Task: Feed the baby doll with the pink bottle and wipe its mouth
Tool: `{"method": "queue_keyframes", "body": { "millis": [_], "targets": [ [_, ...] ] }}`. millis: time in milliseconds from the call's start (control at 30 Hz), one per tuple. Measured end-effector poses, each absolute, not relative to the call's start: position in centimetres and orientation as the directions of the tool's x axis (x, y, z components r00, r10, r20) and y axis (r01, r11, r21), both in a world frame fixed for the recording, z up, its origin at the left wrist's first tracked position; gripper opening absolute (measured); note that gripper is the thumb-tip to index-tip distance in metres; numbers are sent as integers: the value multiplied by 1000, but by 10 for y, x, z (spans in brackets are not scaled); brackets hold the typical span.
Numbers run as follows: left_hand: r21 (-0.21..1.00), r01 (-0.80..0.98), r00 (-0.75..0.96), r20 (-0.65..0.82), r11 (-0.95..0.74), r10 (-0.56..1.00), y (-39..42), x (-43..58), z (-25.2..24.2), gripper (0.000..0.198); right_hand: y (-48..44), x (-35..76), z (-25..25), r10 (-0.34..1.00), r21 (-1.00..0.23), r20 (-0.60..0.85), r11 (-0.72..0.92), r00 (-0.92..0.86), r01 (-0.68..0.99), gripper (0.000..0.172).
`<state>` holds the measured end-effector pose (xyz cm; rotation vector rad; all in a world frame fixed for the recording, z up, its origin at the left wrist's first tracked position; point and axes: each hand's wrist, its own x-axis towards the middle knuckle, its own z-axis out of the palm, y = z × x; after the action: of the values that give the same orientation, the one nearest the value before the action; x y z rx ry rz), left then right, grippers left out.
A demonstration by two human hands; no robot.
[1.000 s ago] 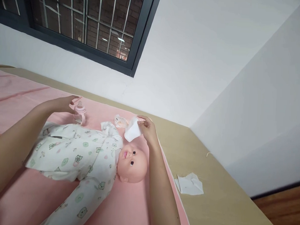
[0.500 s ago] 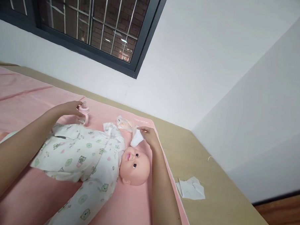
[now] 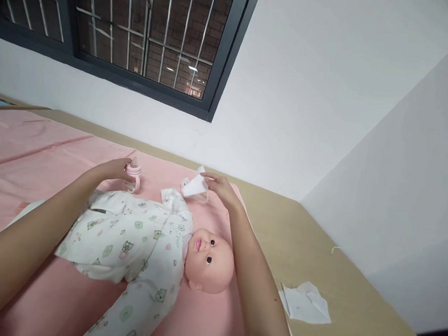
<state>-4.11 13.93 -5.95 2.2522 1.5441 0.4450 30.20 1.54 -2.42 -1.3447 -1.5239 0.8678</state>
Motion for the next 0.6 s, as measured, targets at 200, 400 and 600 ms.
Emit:
{"method": "queue_keyframes", "body": {
  "millis": [200, 400, 600],
  "targets": [
    [468, 816, 360, 48, -339, 932, 141, -42, -61, 32, 23, 315, -50, 1000, -979, 6, 0, 30, 203, 40],
    [509, 782, 381, 64, -359, 922, 142, -43, -64, 32, 11, 322, -73, 994, -991, -89, -94, 59, 91, 40],
    [510, 777, 380, 88, -369, 921, 142, -43, -66, 33, 11, 320, -76, 999, -998, -54, -54, 9, 36, 43]
  ]
}}
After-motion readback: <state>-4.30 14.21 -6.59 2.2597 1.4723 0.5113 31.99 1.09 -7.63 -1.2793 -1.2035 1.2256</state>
